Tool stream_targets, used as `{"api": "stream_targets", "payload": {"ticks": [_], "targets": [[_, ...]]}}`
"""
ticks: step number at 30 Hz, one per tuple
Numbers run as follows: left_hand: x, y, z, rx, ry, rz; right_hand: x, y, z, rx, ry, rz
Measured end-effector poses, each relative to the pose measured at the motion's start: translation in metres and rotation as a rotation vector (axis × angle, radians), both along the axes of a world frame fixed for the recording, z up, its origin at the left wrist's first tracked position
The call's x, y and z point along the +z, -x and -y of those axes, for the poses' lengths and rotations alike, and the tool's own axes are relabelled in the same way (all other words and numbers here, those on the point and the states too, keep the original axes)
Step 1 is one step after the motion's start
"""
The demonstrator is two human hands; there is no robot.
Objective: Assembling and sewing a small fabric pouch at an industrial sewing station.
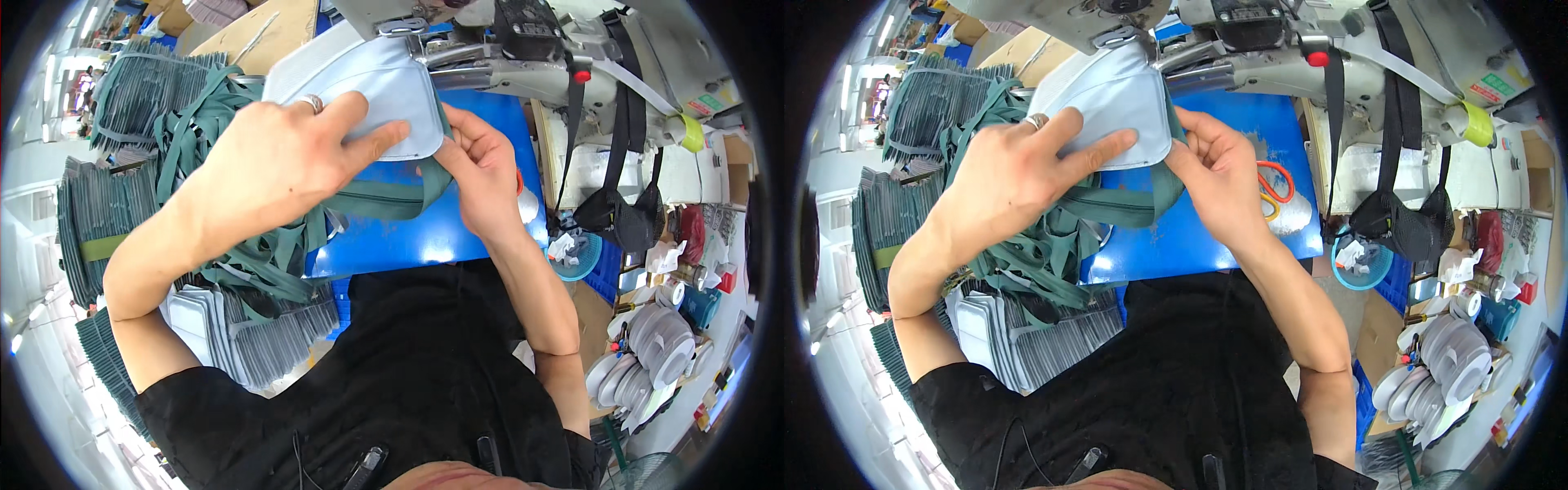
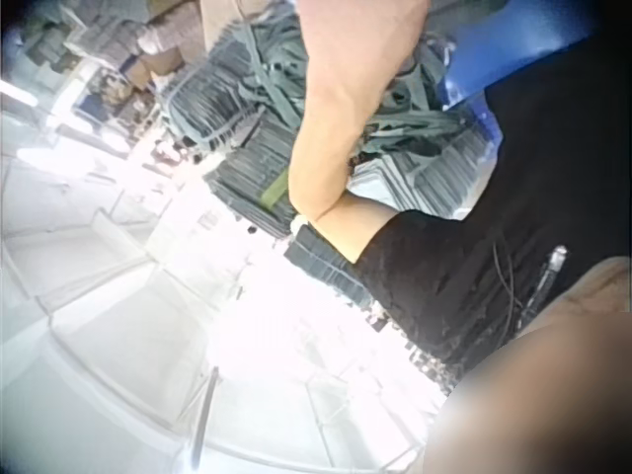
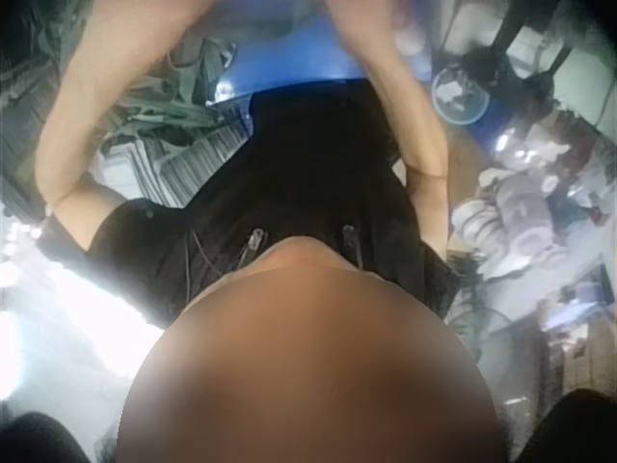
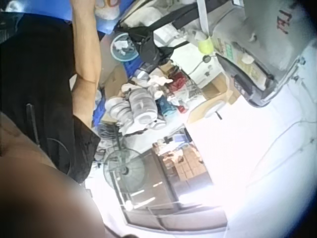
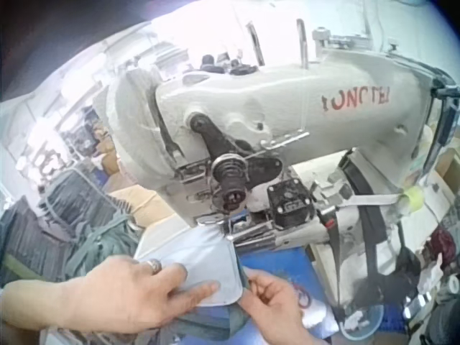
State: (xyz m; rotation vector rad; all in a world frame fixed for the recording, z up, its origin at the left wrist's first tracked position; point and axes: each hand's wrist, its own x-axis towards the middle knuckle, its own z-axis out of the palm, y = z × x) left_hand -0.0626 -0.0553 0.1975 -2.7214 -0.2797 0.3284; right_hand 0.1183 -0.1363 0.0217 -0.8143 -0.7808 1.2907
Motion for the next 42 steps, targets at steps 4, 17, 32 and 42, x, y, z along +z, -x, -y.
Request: {"api": "stream_targets", "payload": {"ticks": [4,17,32,42], "targets": [[-0.004,-0.004,-0.024,0.002,-0.017,0.034,-0.001,-0.002,-0.022,-0.003,-0.004,0.007],[-0.016,-0.021,-0.032,0.023,-0.140,0.099,-0.001,0.009,-0.044,-0.152,-0.026,-0.026],[-0.048,-0.047,0.014,0.320,-0.030,0.267,-0.003,0.008,-0.040,-0.192,-0.040,-0.046],[-0.079,-0.065,0.016,0.562,0.348,0.762,-0.007,0.000,-0.017,-0.224,-0.057,0.222]]}}
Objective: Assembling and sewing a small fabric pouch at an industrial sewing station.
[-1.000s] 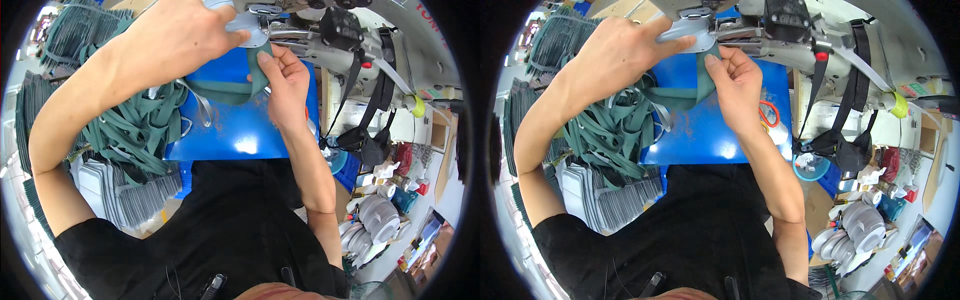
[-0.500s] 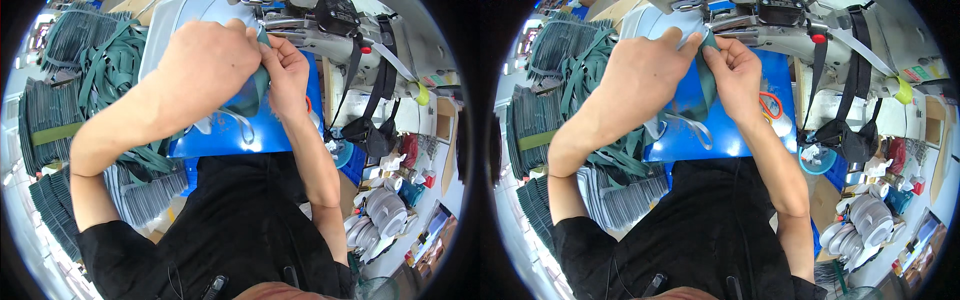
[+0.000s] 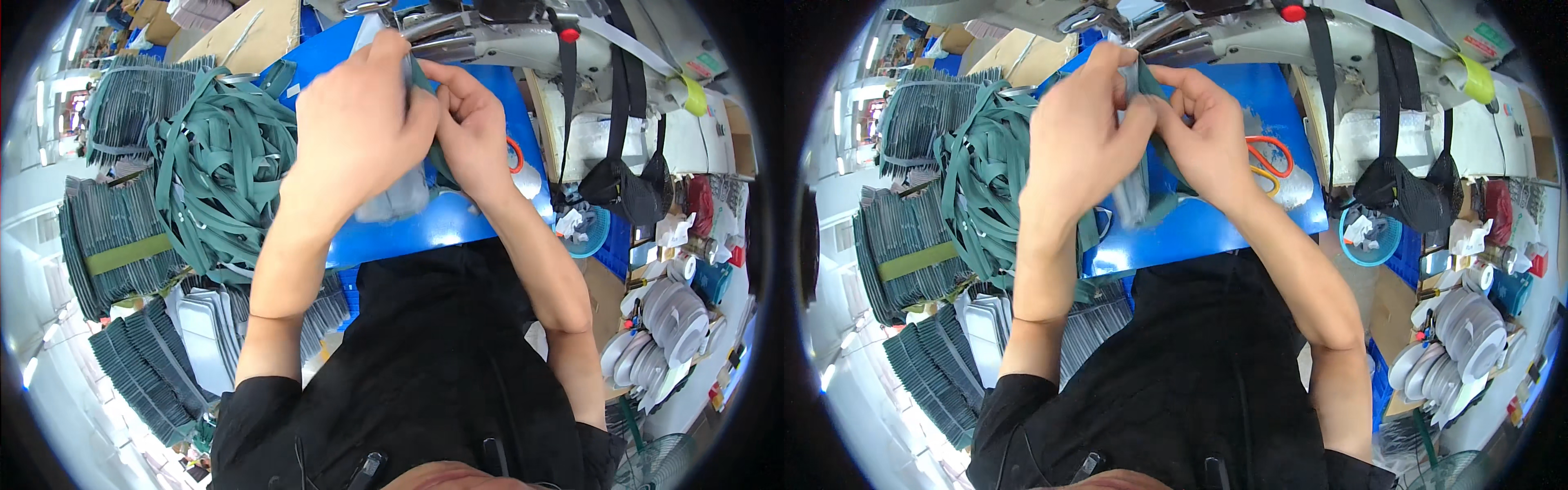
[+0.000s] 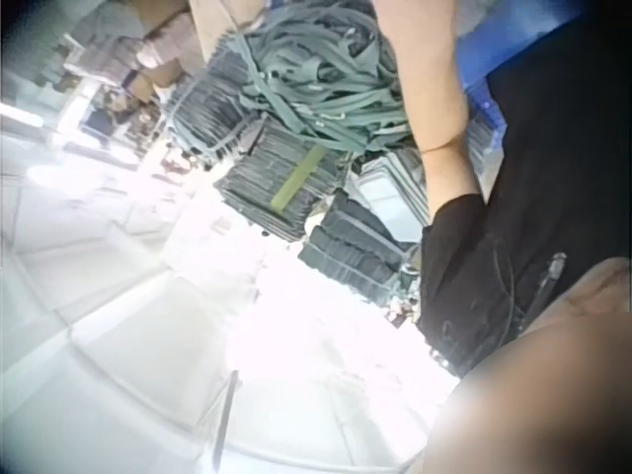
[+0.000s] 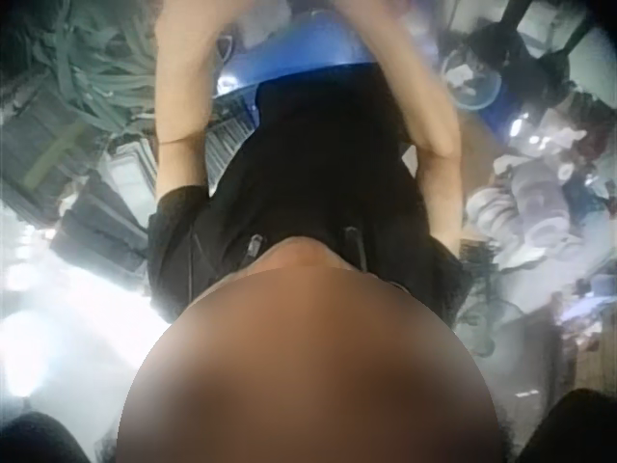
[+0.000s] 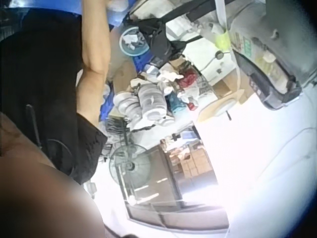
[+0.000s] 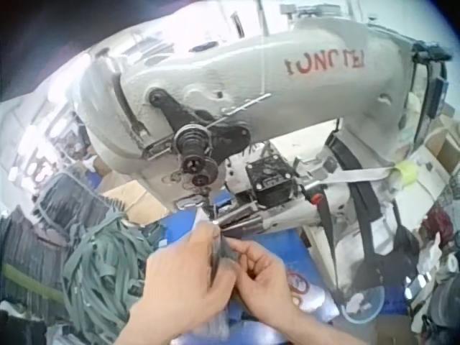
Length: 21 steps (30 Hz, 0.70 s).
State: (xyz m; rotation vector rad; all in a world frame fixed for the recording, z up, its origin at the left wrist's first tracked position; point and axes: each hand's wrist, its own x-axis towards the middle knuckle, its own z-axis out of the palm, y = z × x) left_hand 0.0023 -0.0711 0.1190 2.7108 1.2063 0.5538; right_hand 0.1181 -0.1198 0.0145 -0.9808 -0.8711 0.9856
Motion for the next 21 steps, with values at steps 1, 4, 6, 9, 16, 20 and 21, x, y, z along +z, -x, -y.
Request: {"api": "stream_targets", "payload": {"ticks": [1,4,6,9,16,20,21], "targets": [[-0.014,0.006,0.004,-0.103,-0.029,0.221,0.001,-0.004,0.010,-0.006,-0.002,-0.001],[-0.052,0.045,0.034,-0.266,-0.033,0.361,0.008,-0.008,0.045,0.026,0.078,0.110],[-0.076,0.056,0.056,-0.179,-0.021,0.322,0.007,-0.010,0.064,0.122,-0.025,0.027],[-0.087,0.064,0.050,-0.218,-0.155,0.333,0.006,-0.021,0.072,0.169,-0.161,0.213],[-0.055,0.092,0.044,-0.140,0.083,0.727,0.023,-0.031,0.054,0.002,-0.310,1.104],[-0.035,0.088,0.043,-0.075,0.142,0.750,0.045,-0.019,0.022,0.142,-0.093,1.328],[-0.032,0.085,0.043,-0.088,0.148,0.743,0.049,-0.018,0.017,0.127,-0.057,1.367]]}}
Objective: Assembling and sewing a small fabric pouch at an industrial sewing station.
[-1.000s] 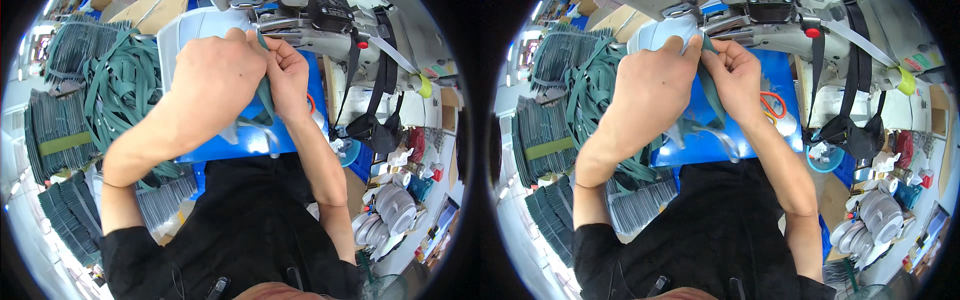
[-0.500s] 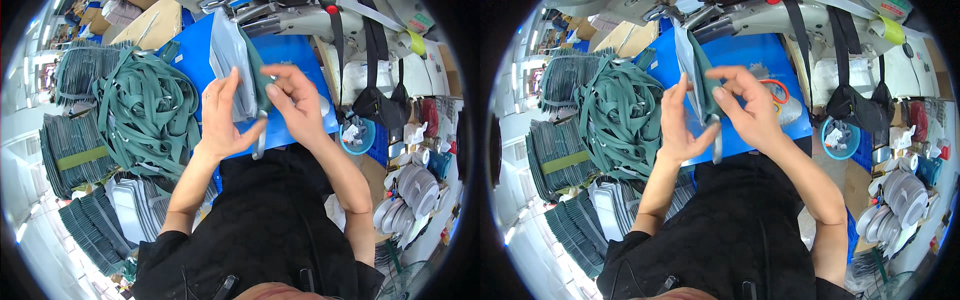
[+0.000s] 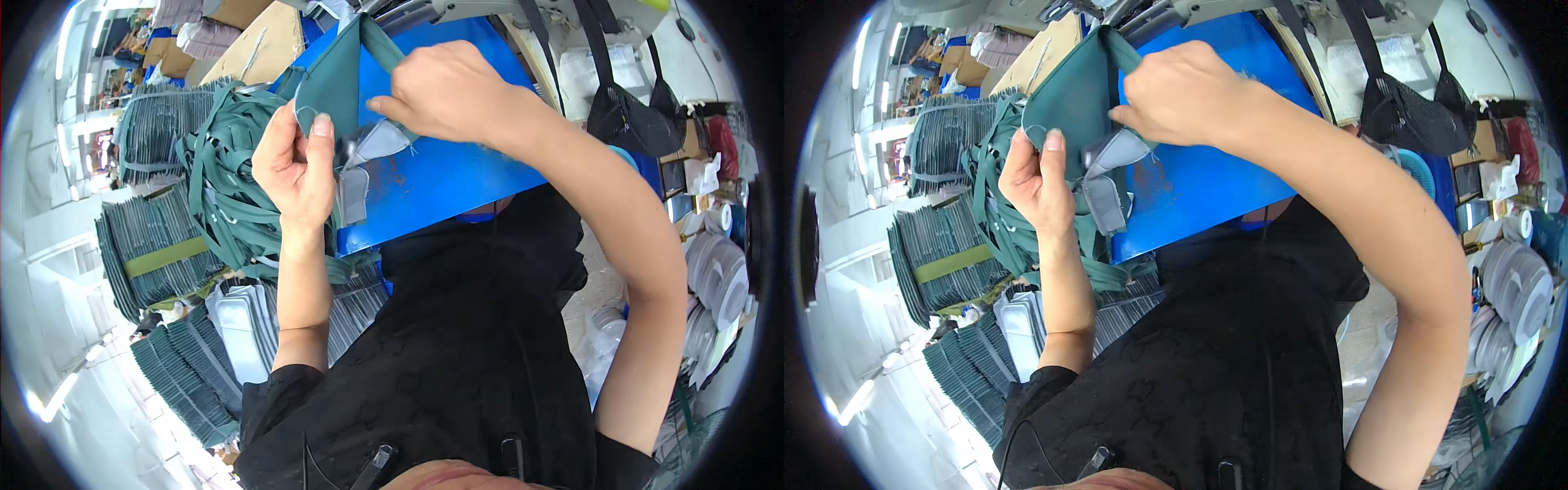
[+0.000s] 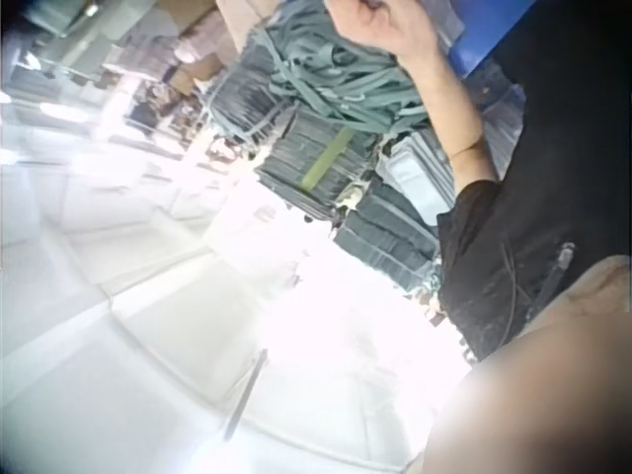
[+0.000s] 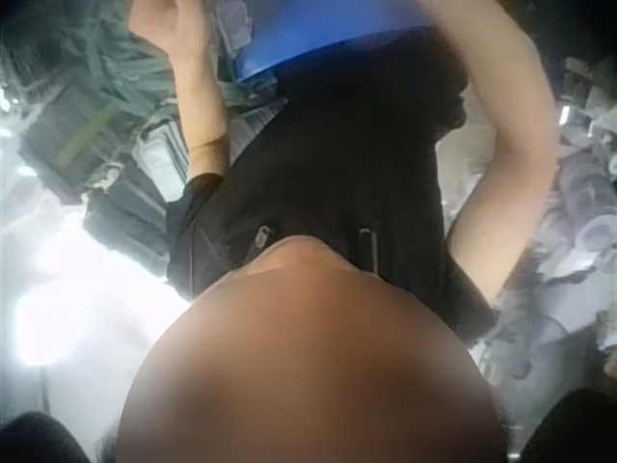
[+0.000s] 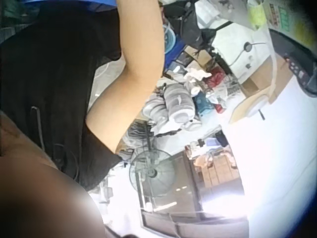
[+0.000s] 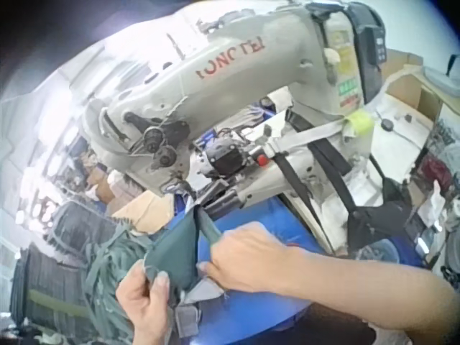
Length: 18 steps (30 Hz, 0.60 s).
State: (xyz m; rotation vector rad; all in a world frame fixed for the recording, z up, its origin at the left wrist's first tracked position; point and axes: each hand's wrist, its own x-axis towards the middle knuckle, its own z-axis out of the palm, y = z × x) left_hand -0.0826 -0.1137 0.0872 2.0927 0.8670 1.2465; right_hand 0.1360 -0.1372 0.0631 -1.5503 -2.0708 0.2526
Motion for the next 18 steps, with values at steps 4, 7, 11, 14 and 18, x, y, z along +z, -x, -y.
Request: {"api": "stream_targets", "payload": {"ticks": [4,7,11,14,18], "targets": [[0.010,-0.002,-0.005,0.032,-0.010,0.046,0.020,0.003,-0.002,-0.118,0.136,-0.111],[0.027,-0.002,-0.012,0.045,-0.153,-0.085,0.023,0.003,0.004,-0.178,0.305,-0.245],[0.048,-0.009,-0.013,-0.057,-0.534,-0.456,-0.004,0.011,-0.001,-0.430,-0.143,-0.571],[0.053,-0.006,-0.013,-0.179,-0.720,-0.778,-0.035,0.014,0.001,-0.398,-0.063,-0.724],[0.048,-0.012,-0.003,-0.248,-0.803,-0.975,-0.049,0.012,0.019,-0.290,0.011,-1.016]]}}
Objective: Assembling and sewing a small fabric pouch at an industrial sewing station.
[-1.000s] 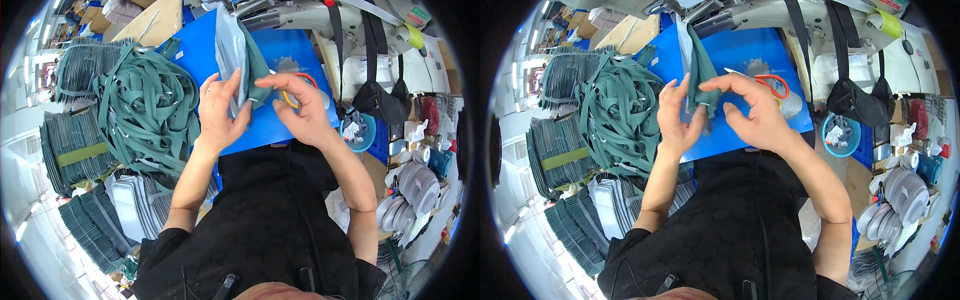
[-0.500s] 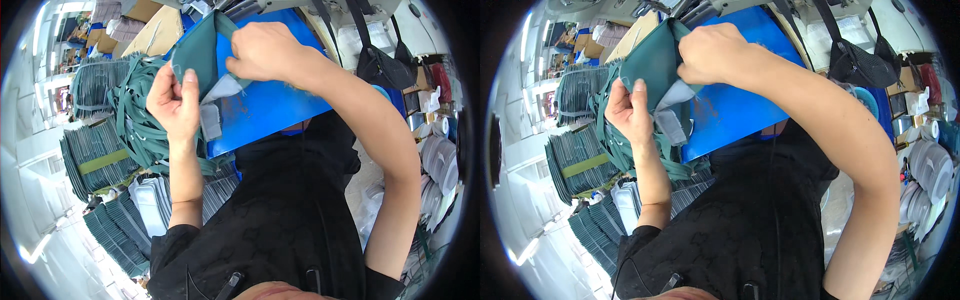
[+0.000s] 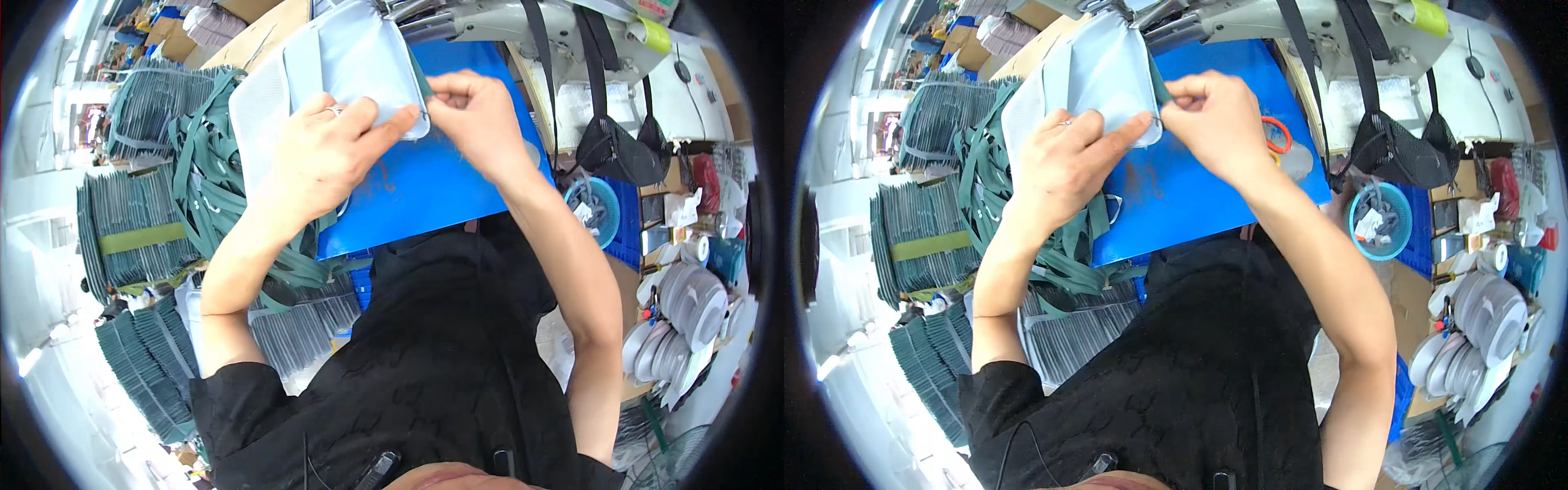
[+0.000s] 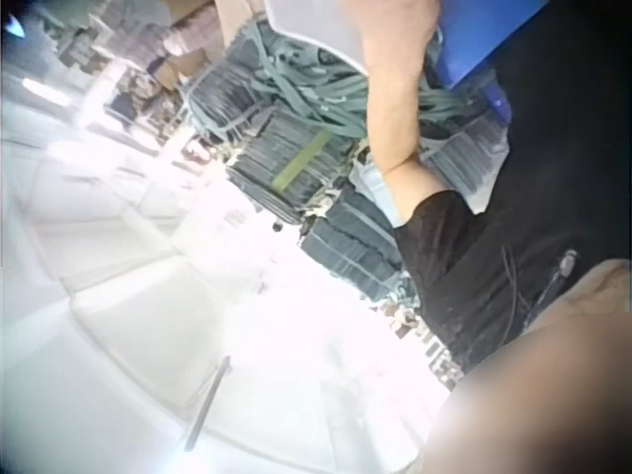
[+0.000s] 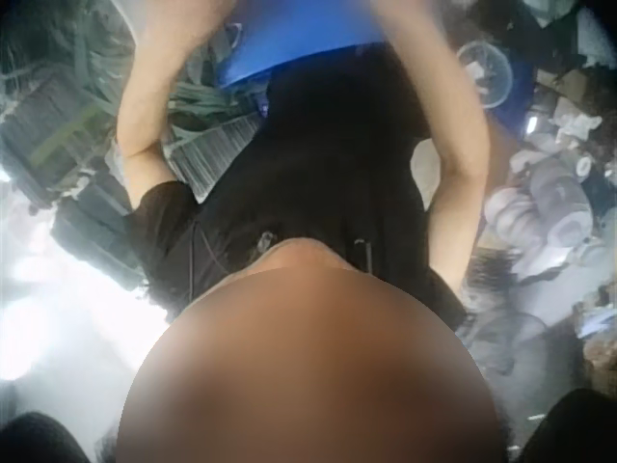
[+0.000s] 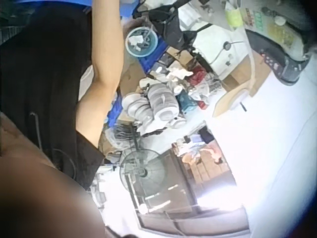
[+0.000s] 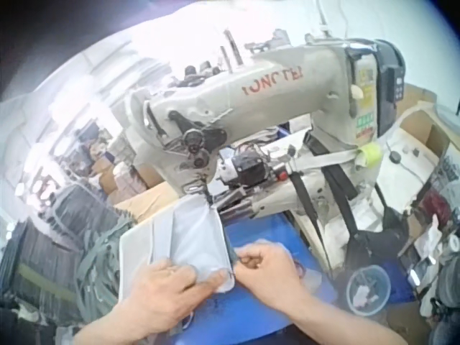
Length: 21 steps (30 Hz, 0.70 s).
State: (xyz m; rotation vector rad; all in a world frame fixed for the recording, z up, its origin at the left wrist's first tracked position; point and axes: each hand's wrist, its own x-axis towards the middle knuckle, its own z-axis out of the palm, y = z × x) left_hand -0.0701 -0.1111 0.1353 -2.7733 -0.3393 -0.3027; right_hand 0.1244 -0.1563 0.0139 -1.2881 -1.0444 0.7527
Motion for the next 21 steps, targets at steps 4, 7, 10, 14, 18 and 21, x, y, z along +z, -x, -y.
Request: {"api": "stream_targets", "payload": {"ticks": [4,7,10,14,18,21], "targets": [[-0.005,0.001,-0.002,-0.011,-0.018,-0.054,0.019,0.005,0.017,0.105,0.152,-0.326],[-0.009,-0.001,-0.004,-0.027,-0.011,-0.014,0.025,0.008,0.022,0.108,0.163,-0.447],[-0.007,-0.005,-0.016,-0.026,-0.001,0.013,0.023,0.010,0.014,0.132,0.141,-0.474],[-0.007,-0.011,-0.039,-0.024,0.005,0.021,0.021,0.008,-0.007,0.136,0.095,-0.575],[-0.009,-0.012,-0.064,-0.039,0.021,0.054,0.019,0.007,-0.029,0.148,0.097,-0.589],[-0.007,-0.017,-0.078,-0.022,0.028,0.051,0.022,0.009,-0.044,0.112,0.133,-0.615]]}}
